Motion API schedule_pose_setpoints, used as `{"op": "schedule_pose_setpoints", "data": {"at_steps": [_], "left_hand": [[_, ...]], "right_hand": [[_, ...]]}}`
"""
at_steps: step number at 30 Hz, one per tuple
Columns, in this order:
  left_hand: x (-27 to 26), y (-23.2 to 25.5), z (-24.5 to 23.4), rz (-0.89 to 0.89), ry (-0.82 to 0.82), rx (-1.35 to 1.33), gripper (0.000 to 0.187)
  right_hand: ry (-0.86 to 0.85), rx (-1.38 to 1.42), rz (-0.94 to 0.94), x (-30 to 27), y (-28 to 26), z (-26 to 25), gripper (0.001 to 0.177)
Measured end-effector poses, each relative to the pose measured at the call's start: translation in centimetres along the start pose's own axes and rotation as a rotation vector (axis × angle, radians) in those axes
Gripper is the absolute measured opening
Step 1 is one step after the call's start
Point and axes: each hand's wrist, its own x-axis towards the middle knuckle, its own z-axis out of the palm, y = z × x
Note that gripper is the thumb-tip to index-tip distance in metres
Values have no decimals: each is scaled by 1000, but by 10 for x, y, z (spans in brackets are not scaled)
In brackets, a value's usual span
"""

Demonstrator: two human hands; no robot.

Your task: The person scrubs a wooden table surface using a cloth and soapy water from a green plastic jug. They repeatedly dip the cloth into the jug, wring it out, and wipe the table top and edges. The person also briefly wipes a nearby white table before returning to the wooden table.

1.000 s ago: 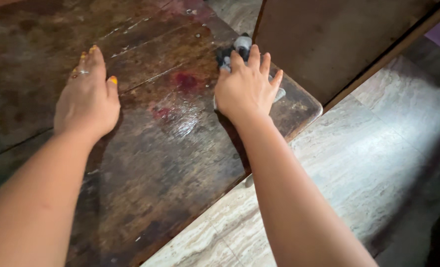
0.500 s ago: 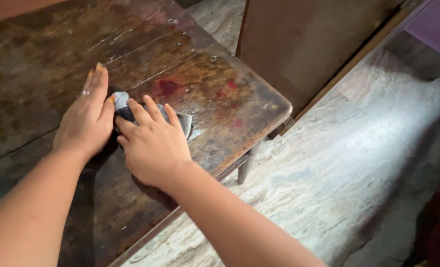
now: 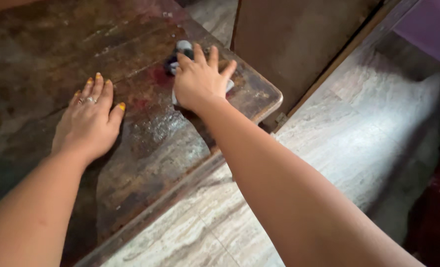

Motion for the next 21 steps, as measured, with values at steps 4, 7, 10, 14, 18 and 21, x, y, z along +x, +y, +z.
{"op": "schedule_pose_setpoints", "data": {"at_steps": [4, 7, 10, 14, 18, 21], "left_hand": [[-3, -2, 5, -35, 4, 12, 65], [-1, -5, 2, -22, 23, 43, 65], [14, 1, 9, -11, 74, 69, 64], [-14, -3, 12, -6, 69, 40, 62], [-2, 13, -9, 39, 132, 33, 58], [-24, 38, -28, -429, -4, -144, 48]], "right_hand": [[138, 34, 33, -4, -3, 19, 53], [193, 42, -28, 4, -2, 30, 55], [190, 26, -112, 21, 13, 30, 54], [80, 59, -274, 9, 26, 45, 53], [-64, 39, -413, 42, 42, 33, 51], [43, 53, -411, 35, 43, 33, 50]]}}
